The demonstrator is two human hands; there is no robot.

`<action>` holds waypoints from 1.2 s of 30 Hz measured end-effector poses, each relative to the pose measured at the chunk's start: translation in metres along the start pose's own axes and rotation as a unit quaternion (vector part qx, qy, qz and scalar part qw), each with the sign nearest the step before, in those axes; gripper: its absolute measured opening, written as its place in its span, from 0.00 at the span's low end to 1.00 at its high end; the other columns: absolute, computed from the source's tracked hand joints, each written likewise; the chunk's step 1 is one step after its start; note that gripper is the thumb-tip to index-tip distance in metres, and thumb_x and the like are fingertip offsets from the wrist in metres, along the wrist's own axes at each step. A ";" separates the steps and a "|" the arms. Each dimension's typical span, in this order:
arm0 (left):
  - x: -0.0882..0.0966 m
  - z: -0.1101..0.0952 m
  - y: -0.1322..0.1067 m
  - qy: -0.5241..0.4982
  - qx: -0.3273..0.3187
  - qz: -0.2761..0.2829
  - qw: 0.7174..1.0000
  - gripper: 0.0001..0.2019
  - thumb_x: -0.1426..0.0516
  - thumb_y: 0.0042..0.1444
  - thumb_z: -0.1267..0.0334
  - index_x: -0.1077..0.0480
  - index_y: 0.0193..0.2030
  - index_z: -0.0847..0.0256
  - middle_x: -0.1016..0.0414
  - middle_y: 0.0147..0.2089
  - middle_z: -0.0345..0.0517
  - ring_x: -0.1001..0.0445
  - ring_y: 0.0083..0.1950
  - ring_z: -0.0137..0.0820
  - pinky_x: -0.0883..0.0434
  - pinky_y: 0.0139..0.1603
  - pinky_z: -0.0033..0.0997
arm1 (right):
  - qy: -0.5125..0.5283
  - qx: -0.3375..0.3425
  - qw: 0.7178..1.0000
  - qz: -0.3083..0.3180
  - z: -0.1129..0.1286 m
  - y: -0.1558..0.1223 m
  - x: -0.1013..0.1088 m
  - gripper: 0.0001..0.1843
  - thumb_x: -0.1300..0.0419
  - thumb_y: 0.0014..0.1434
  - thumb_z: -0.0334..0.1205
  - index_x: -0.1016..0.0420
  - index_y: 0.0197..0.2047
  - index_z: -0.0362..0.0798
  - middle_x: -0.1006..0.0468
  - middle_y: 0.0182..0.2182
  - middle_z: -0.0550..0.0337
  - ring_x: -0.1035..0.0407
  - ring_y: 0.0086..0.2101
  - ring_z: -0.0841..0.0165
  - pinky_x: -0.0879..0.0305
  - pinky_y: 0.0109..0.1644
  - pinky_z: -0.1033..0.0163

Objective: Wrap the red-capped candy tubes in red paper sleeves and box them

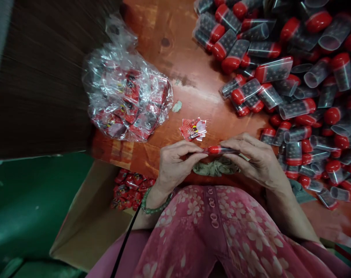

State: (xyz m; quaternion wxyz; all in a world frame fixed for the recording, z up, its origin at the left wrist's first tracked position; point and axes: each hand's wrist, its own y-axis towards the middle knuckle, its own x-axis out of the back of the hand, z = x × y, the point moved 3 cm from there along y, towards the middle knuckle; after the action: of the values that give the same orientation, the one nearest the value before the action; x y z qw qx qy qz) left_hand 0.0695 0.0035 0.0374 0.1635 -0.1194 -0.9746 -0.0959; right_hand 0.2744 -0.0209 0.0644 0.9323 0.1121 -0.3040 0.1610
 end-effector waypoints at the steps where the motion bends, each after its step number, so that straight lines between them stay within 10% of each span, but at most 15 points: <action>1: -0.001 0.001 -0.001 0.001 0.000 0.011 1.000 0.03 0.32 0.50 0.68 0.21 0.31 0.62 0.19 0.30 0.42 0.23 0.29 0.24 0.25 0.32 0.22 | -0.017 -0.001 1.000 0.019 0.001 -0.001 0.001 0.14 0.41 0.66 0.34 0.28 0.54 0.53 0.22 0.42 0.56 0.26 0.39 0.67 0.29 0.43 0.62; 12: -0.006 -0.002 -0.008 0.125 -0.069 0.119 0.983 0.04 0.38 0.59 0.66 0.23 0.34 0.62 0.21 0.31 0.43 0.24 0.33 0.27 0.27 0.35 0.26 | -0.172 -0.062 0.958 0.220 0.010 0.003 0.001 0.17 0.46 0.62 0.26 0.26 0.51 0.49 0.30 0.36 0.57 0.31 0.33 0.69 0.36 0.36 0.65; 23: -0.013 0.001 -0.008 0.125 -0.070 0.152 0.978 0.08 0.42 0.62 0.63 0.23 0.44 0.62 0.19 0.41 0.49 0.22 0.40 0.32 0.25 0.43 0.31 | -0.060 -0.035 0.980 0.188 0.008 0.018 -0.004 0.15 0.48 0.66 0.31 0.24 0.49 0.51 0.28 0.34 0.58 0.32 0.32 0.69 0.36 0.36 0.64; 28: -0.005 0.008 -0.004 0.012 0.006 0.155 0.988 0.11 0.40 0.60 0.60 0.22 0.46 0.62 0.17 0.41 0.49 0.19 0.39 0.31 0.24 0.41 0.28 | 0.151 -0.085 0.973 0.155 -0.015 0.015 -0.018 0.10 0.41 0.65 0.39 0.23 0.48 0.49 0.22 0.38 0.57 0.27 0.38 0.68 0.30 0.42 0.63; 36: 0.000 0.019 -0.004 -0.117 0.253 0.019 0.960 0.43 0.27 0.39 0.54 0.34 0.62 0.65 0.18 0.30 0.42 0.19 0.31 0.31 0.24 0.35 0.26 | 0.451 -0.249 0.855 0.054 -0.023 0.002 -0.043 0.16 0.29 0.54 0.45 0.27 0.41 0.47 0.18 0.39 0.58 0.23 0.31 0.71 0.26 0.35 0.65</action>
State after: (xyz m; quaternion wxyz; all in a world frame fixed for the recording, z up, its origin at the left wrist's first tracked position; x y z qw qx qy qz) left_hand 0.0632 0.0043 0.0187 0.0750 -0.1033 -0.9769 0.1712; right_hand 0.2534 -0.0221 0.0205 0.9537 -0.2256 0.1144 0.1630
